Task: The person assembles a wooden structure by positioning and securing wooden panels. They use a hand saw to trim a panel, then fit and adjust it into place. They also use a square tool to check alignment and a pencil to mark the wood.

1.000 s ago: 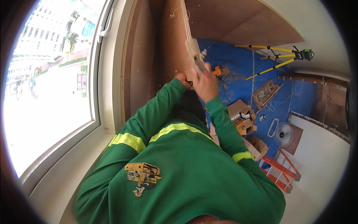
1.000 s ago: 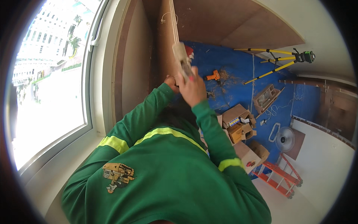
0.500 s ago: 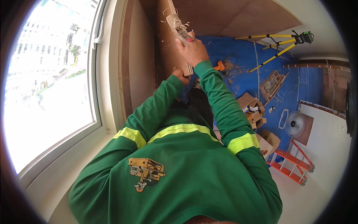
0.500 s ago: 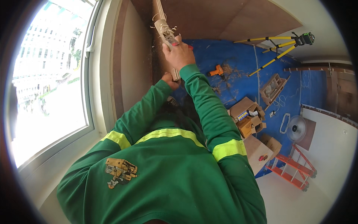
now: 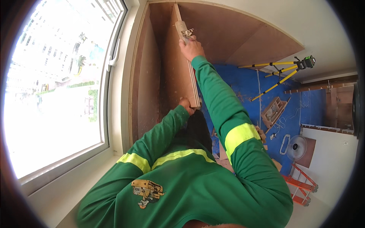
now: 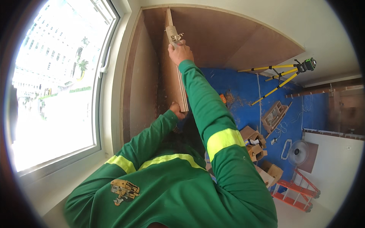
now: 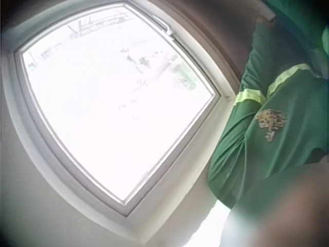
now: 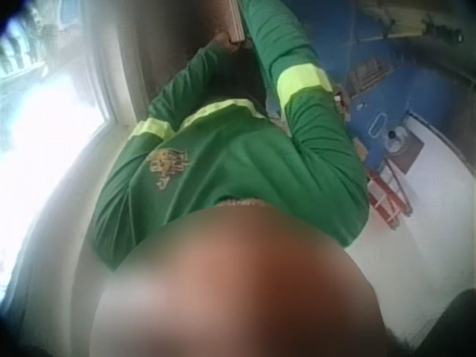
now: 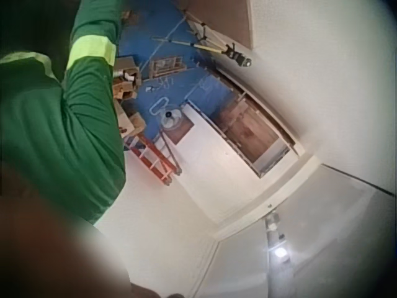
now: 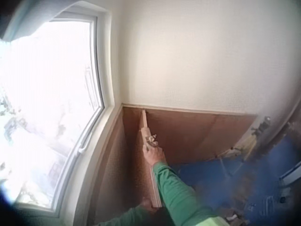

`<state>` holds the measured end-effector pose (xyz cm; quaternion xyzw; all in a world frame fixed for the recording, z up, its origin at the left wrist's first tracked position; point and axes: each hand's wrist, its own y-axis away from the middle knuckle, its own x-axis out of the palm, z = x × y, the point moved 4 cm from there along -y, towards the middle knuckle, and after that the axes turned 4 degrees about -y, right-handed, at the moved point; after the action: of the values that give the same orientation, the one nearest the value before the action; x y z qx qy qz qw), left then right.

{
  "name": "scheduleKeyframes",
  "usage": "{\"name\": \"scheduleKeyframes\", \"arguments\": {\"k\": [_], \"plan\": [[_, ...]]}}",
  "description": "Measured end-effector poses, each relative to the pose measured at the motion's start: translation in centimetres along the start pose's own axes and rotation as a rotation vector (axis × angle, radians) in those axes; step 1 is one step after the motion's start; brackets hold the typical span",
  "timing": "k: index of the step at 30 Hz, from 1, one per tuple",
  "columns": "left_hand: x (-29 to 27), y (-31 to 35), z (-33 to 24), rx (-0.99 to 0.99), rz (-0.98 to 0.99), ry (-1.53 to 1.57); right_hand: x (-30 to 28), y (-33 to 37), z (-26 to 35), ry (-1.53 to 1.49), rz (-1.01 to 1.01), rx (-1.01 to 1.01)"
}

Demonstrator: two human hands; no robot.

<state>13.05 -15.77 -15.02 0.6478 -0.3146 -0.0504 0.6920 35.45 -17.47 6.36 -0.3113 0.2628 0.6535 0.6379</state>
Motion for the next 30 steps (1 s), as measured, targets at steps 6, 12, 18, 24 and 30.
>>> {"name": "scheduleKeyframes", "arguments": {"k": [6, 12, 18, 24, 30], "plan": [[-0.6, -0.9, 0.3, -0.028, -0.004, 0.024, 0.6, 2.5, -1.9, 0.013, 0.020, 0.011], [-1.0, -3.3, 1.4, -0.155, 0.194, -0.046, -6.8, 27.0, -2.8, -0.072, 0.125, -0.130], [-0.6, -1.2, 0.5, -0.028, 0.029, 0.005, -2.7, 12.5, -2.4, -0.038, 0.058, -0.037], [0.2, 0.8, -0.1, -0.015, -0.022, 0.022, 0.4, -1.3, -0.4, 0.027, 0.035, -0.025], [-0.5, -0.9, -0.4, -0.048, 0.001, 0.035, -0.4, 0.4, 0.1, 0.028, 0.102, 0.003]]}}
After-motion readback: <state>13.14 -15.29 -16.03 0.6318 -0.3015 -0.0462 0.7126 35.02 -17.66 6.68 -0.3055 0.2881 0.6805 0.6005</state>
